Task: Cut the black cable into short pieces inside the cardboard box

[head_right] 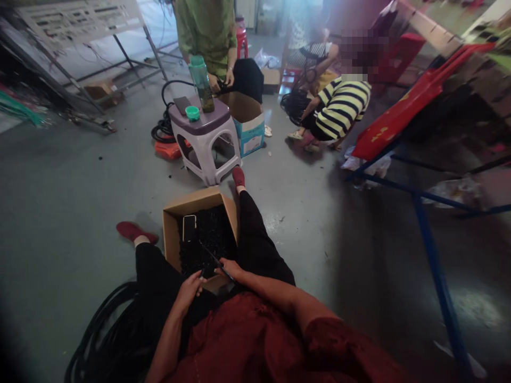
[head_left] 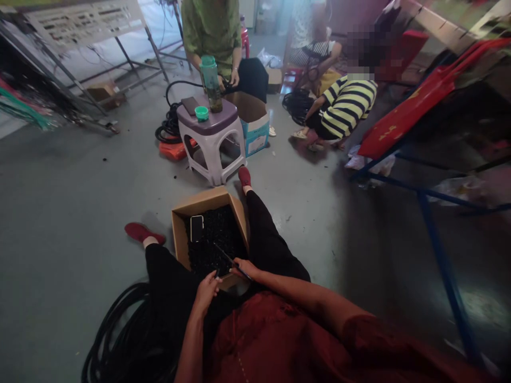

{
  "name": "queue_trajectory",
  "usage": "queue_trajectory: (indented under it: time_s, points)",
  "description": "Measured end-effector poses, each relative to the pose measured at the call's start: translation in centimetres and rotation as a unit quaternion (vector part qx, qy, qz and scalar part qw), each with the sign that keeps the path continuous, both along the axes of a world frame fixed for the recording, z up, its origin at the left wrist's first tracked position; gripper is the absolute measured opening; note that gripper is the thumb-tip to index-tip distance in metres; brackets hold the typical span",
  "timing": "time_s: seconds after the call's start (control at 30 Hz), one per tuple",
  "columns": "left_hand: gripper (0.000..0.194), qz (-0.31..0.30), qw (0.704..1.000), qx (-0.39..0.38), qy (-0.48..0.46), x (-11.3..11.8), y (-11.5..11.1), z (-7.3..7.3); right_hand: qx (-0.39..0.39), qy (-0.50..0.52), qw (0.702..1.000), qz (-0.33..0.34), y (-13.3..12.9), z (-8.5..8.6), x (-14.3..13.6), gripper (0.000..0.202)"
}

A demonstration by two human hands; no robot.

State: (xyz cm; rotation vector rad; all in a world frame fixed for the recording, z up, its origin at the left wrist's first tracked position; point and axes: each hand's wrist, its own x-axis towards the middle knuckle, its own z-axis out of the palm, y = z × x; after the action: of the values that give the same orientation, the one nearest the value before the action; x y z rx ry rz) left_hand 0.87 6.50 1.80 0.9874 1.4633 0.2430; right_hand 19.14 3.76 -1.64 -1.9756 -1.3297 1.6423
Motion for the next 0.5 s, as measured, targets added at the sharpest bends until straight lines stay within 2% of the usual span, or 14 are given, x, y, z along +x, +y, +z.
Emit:
queue_trajectory:
  time_s: [0.2,0.33,0.5]
  points:
    - [0.082,-0.074,0.997,0.002,-0.011,2.1,-0.4,1.4,-0.010,0.156,0.984,-0.085,-0.1,0.8,-0.2,0.017]
    - [0.079,-0.115,0.993,-0.001,-0.014,2.8,-0.8,1.8,-0.014,0.219,0.968,-0.124,0.0,1.1,-0.4,0.023]
    - [0.078,-0.124,0.992,-0.006,-0.004,3.0,-1.2,2.0,-0.012,0.242,0.958,-0.155,0.0,1.1,-0.4,0.028]
